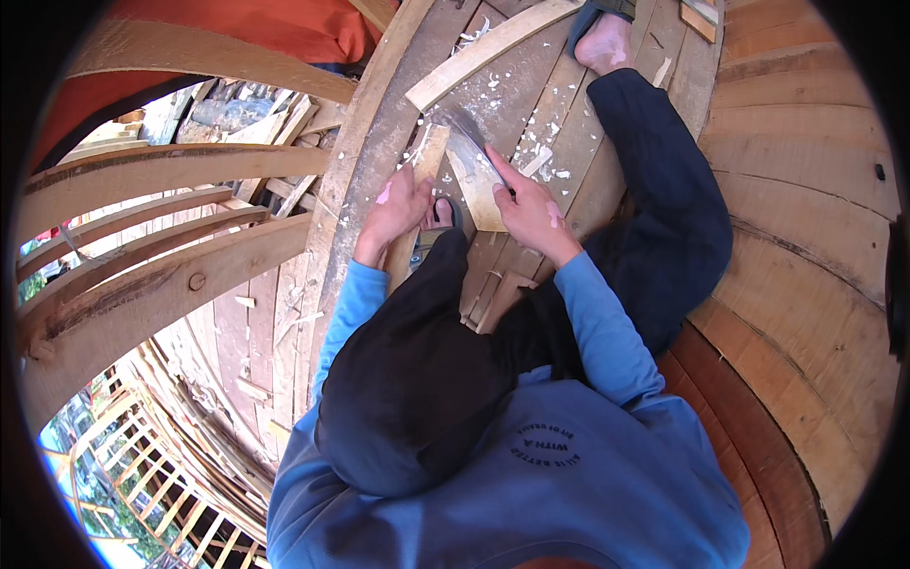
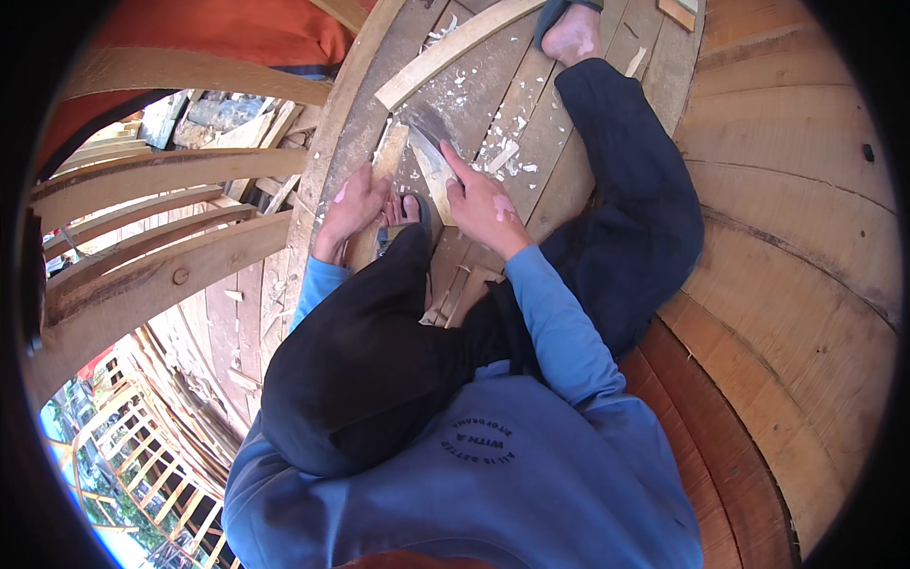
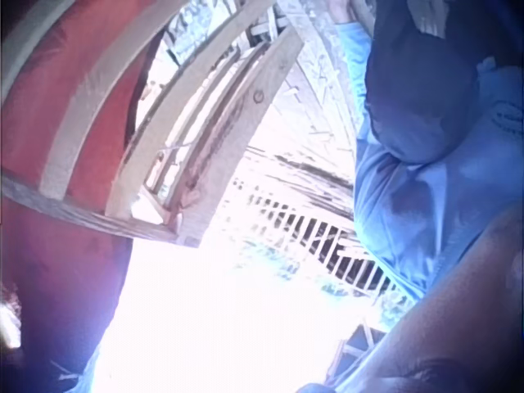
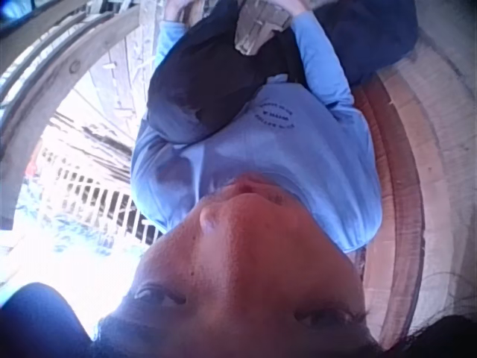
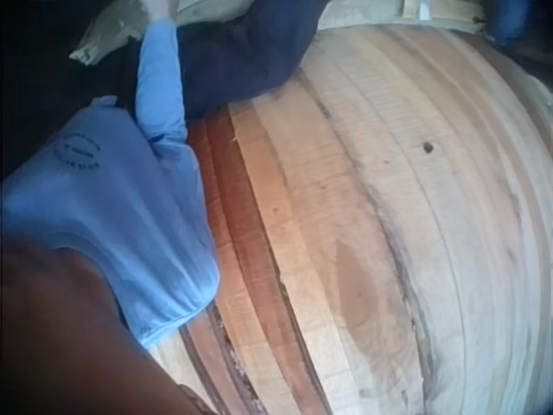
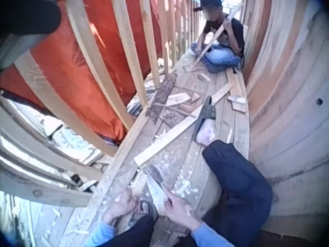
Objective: The person carves and shapes a wooden plank using a knife while sitting on the floor of a wooden structure.
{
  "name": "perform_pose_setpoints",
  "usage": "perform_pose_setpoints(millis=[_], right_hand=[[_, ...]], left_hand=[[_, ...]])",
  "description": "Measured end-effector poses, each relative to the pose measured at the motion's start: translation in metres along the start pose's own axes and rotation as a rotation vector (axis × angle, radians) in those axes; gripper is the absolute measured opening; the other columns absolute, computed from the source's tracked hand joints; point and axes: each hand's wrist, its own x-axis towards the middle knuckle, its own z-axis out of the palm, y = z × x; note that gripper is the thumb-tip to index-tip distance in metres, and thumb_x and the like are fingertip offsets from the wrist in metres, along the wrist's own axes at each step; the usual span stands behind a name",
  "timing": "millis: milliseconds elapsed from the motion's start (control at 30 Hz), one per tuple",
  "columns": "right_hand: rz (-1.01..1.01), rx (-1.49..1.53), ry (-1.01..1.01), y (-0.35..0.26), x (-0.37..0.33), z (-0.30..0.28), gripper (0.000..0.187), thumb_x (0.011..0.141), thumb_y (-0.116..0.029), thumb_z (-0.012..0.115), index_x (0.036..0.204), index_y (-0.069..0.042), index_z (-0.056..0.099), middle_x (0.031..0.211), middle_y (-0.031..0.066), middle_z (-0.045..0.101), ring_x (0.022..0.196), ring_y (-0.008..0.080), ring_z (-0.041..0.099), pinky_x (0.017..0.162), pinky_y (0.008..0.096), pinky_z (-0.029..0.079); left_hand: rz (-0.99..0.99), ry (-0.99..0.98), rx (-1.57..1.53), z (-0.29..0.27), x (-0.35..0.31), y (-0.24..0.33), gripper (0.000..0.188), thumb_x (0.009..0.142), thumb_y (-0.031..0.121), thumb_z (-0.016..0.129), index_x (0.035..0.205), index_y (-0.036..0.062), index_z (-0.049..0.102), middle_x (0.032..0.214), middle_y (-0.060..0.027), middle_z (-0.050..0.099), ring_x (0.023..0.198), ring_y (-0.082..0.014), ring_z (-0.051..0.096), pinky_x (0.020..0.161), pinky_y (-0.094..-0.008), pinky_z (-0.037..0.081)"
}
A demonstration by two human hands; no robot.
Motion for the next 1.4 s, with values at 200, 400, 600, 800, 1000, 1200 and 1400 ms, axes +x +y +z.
perform_pose_setpoints(millis=[200,400,600,800,1000,1200,1400], right_hand=[[0.102,-0.073,0.047,0.05,0.007,0.019,0.059,0.096,-0.014,0.046,0.154,-0.021,0.039,0.093,0.0302,0.068,0.079,0.0422,0.069,0.081,0.0483,0.054],[0.237,-0.011,-0.046,0.052,-0.005,0.015,0.058,0.096,-0.015,0.043,0.154,-0.02,0.04,0.096,0.0294,0.07,0.072,0.0406,0.069,0.077,0.048,0.055],[-0.08,-0.121,0.147,0.087,-0.001,0.042,0.058,0.095,-0.014,0.047,0.153,-0.018,0.042,0.105,0.03,0.068,0.094,0.0475,0.065,0.088,0.0507,0.052],[0.097,-0.251,-0.049,0.064,-0.003,0.048,0.061,0.093,-0.012,0.049,0.153,-0.015,0.041,0.109,0.0275,0.068,0.102,0.0469,0.064,0.093,0.0513,0.05],[0.188,-0.366,-0.025,0.06,-0.008,0.057,0.059,0.094,-0.013,0.045,0.153,-0.017,0.04,0.114,0.03,0.066,0.11,0.048,0.062,0.098,0.0529,0.048],[0.275,-0.452,-0.104,0.031,-0.012,0.041,0.055,0.098,-0.017,0.041,0.153,-0.016,0.04,0.126,0.0295,0.061,0.118,0.0477,0.059,0.102,0.0528,0.046],[0.259,-0.454,-0.15,0.044,-0.005,0.036,0.054,0.099,-0.016,0.04,0.153,-0.017,0.041,0.124,0.0285,0.062,0.116,0.0475,0.06,0.101,0.0524,0.047]], left_hand=[[-0.137,-0.162,0.125,0.047,0.013,-0.04,0.048,0.097,0.033,0.058,0.122,-0.0075,0.055,0.099,-0.0297,0.067,0.098,-0.0439,0.066,0.088,-0.0488,0.051],[0.078,-0.112,0.185,0.084,0.014,-0.068,0.029,0.095,0.026,0.057,0.094,-0.0021,0.06,0.094,-0.0289,0.067,0.094,-0.0471,0.064,0.084,-0.0539,0.049],[0.172,-0.224,0.217,0.089,0.014,-0.053,0.031,0.093,0.027,0.057,0.107,-0.001,0.055,0.101,-0.0291,0.066,0.099,-0.0496,0.062,0.088,-0.0585,0.045],[0.125,-0.254,0.282,0.12,0.023,-0.098,0.053,0.092,0.037,0.054,0.123,-0.0055,0.046,0.114,-0.0396,0.06,0.112,-0.0636,0.053,0.102,-0.0642,0.037],[0.116,-0.218,0.389,0.12,0.009,-0.068,0.053,0.093,0.039,0.051,0.125,-0.0033,0.049,0.12,-0.0379,0.059,0.119,-0.0637,0.049,0.106,-0.0648,0.034],[-0.094,-0.287,0.248,0.099,0.012,-0.049,0.055,0.093,0.046,0.05,0.122,0.0003,0.059,0.131,-0.0322,0.057,0.13,-0.0556,0.045,0.112,-0.0603,0.028],[-0.251,-0.414,0.107,0.096,0.011,-0.029,0.055,0.09,0.045,0.052,0.121,0.0008,0.062,0.132,-0.031,0.057,0.131,-0.052,0.045,0.114,-0.0564,0.025]])
